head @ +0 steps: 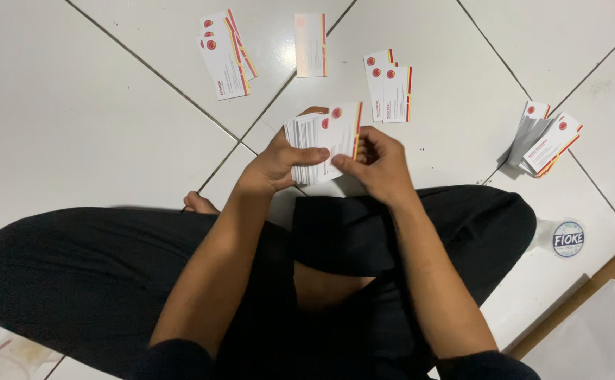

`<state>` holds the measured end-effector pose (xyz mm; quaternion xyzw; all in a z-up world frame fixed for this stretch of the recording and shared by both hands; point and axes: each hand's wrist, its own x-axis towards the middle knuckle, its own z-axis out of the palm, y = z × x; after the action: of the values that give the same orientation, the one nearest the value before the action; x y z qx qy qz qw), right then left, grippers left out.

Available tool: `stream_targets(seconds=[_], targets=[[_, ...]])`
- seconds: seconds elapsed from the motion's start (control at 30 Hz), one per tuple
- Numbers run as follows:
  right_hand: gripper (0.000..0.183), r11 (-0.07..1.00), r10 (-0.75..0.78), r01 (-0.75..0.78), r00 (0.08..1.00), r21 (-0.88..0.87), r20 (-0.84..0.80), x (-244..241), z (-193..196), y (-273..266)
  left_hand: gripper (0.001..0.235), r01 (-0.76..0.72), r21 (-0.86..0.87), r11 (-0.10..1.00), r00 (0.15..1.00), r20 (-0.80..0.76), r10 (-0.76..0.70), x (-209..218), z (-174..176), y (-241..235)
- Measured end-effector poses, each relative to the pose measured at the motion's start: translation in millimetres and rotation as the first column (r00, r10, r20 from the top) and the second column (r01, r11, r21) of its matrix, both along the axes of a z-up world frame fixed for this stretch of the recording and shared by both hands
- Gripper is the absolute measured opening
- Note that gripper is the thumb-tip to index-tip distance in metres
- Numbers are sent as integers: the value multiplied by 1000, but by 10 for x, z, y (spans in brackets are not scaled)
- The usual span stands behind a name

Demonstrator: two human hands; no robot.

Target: The person sits on a tiled floor and repeatedly picks up stacks of small white cards with red and yellow markings. They separate the cards one by one, placing them into piles on the floor. The process continues with the person gathering the scattered cards back into a single stack and repeating the separation process.

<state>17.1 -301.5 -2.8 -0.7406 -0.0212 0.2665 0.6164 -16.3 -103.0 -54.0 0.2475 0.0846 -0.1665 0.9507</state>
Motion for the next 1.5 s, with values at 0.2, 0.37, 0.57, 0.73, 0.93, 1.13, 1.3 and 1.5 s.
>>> stream_targets(seconds=[0.2,0.37,0.57,0.73,0.93,1.13,1.3,1.5], targets=[[27,961,-234,250,963,118,-131,342,-22,-202,46,-13,-12,1000,998,-68,12,44,511,112],[24,920,-371,386,913,66,-167,498,-76,-252,46,-4,-29,1000,997,-79,2,28,455,121],[61,777,-156,357,907,-519,390,436,-139,-414,56,25,-16,1000,998,-54,-26,-2,176,74],[66,979,-83,139,939,-146,333,137,-26,-198,57,24,-23,999,999,-42,-25,-57,211,27],[44,997,-35,30,997,67,69,-26,7,30,49,-2,-13,1000,998,-63,1,-87,267,-27],[34,996,-53,50,998,70,35,35,94,35,49,-4,-52,999,997,-78,0,-99,344,-41],[15,987,-133,138,989,79,-67,24,-44,75,59,-61,-27,998,968,-245,53,-142,295,31],[22,984,-126,144,978,103,-164,93,71,375,71,-101,327,940,888,-396,233,-275,543,728]])
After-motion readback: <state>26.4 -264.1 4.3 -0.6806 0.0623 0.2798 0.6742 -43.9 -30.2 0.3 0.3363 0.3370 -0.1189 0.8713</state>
